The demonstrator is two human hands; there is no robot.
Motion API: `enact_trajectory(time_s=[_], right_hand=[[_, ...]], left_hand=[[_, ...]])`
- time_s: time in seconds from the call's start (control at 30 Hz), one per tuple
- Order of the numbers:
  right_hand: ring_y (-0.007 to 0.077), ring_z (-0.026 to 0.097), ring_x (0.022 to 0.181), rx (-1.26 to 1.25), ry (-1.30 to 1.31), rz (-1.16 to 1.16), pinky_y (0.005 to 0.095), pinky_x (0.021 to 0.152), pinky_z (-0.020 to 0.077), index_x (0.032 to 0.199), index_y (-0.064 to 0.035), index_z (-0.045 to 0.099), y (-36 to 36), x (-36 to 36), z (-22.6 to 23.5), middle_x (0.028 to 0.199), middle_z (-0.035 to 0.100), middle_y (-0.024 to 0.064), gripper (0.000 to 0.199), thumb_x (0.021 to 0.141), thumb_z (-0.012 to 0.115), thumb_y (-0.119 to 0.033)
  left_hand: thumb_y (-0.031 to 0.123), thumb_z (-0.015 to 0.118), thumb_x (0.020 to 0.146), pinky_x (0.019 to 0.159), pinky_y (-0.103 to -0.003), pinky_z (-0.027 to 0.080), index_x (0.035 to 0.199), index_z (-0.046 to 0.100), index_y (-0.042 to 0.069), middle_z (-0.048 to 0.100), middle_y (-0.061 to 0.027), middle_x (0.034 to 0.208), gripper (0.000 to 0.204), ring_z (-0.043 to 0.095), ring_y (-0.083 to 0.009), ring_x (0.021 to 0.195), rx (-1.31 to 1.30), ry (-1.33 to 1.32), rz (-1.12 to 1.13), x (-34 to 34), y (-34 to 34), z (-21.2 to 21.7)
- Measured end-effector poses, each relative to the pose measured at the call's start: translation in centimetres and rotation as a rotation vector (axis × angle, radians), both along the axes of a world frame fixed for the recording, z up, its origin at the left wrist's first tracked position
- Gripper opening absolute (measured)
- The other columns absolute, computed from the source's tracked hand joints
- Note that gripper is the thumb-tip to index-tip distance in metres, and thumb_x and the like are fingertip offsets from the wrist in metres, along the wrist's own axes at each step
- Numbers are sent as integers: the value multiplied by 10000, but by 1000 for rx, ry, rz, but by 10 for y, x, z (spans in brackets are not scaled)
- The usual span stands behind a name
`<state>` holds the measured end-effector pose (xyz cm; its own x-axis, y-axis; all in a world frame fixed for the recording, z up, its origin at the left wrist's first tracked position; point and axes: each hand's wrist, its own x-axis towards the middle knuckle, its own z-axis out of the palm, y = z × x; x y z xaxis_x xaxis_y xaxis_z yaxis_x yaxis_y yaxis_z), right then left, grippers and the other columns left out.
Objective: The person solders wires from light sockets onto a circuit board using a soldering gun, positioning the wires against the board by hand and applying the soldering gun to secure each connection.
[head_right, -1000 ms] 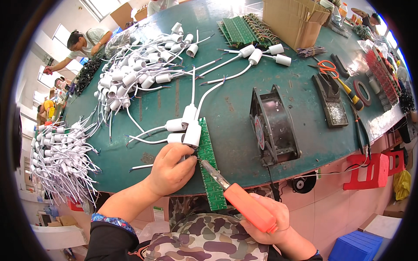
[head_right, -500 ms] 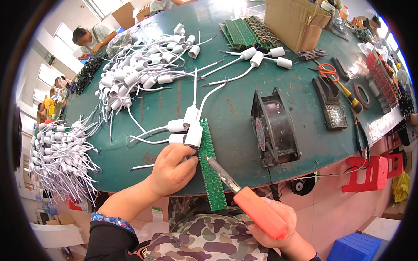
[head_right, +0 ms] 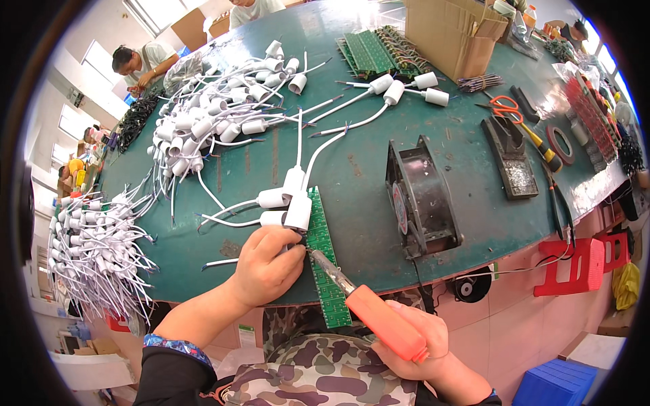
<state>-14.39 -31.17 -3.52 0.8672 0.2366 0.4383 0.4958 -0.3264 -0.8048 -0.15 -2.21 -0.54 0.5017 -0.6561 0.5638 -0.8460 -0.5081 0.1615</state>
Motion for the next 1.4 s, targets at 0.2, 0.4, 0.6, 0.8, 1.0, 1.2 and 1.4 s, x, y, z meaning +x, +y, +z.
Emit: enact_trajectory(time_s=[0.2,0.4,0.6,0.8,1.0,1.2,1.4], right_hand=[[342,777,889,-11,1,0,376,766,630,1287,92,570,0,0,3,1141,725,259,657,712,856,-50],[344,776,910,29,-38,-15,381,774,628,1282,86,573,0,-1,-2,1146,725,247,625,748,849,-85],[340,768,911,-68,-6,-39,386,791,623,1260,77,596,-15,-12,5,1177,702,236,611,764,851,-171],[333,765,901,-113,-69,-62,380,777,621,1264,81,593,-15,-12,8,1161,706,230,632,760,860,-193],[328,770,863,-93,-105,-63,375,753,620,1282,100,562,-16,-10,5,1102,725,209,670,767,866,-203],[324,771,844,-69,-99,-61,376,745,619,1288,88,554,-19,-11,9,1069,732,194,672,761,865,-187],[319,771,835,-56,-87,-73,372,734,618,1287,84,559,-21,-14,7,1050,736,187,671,758,867,-192]], left_hand=[[27,736,672,804,-404,530,907,670,10,615,-100,1038,245,635,-295,936,-8,-1,1,0,0,0],[28,732,672,803,-403,529,901,668,10,615,-99,1040,239,635,-291,934,-7,-4,-1,1,0,-1],[26,731,674,804,-403,529,899,666,9,610,-97,1033,235,635,-291,929,-3,-8,4,0,0,1],[26,737,674,806,-405,531,901,667,7,610,-97,1032,238,636,-294,930,-2,-7,-3,1,0,1],[25,744,671,797,-407,533,909,676,5,618,-100,1028,248,640,-297,917,6,-5,3,0,-1,1],[-10,765,668,766,-414,534,936,690,13,618,-117,1030,280,638,-311,887,13,12,3,1,0,1],[25,753,681,790,-417,532,922,695,9,633,-110,1035,248,647,-308,922,35,-8,16,-1,-1,2]])
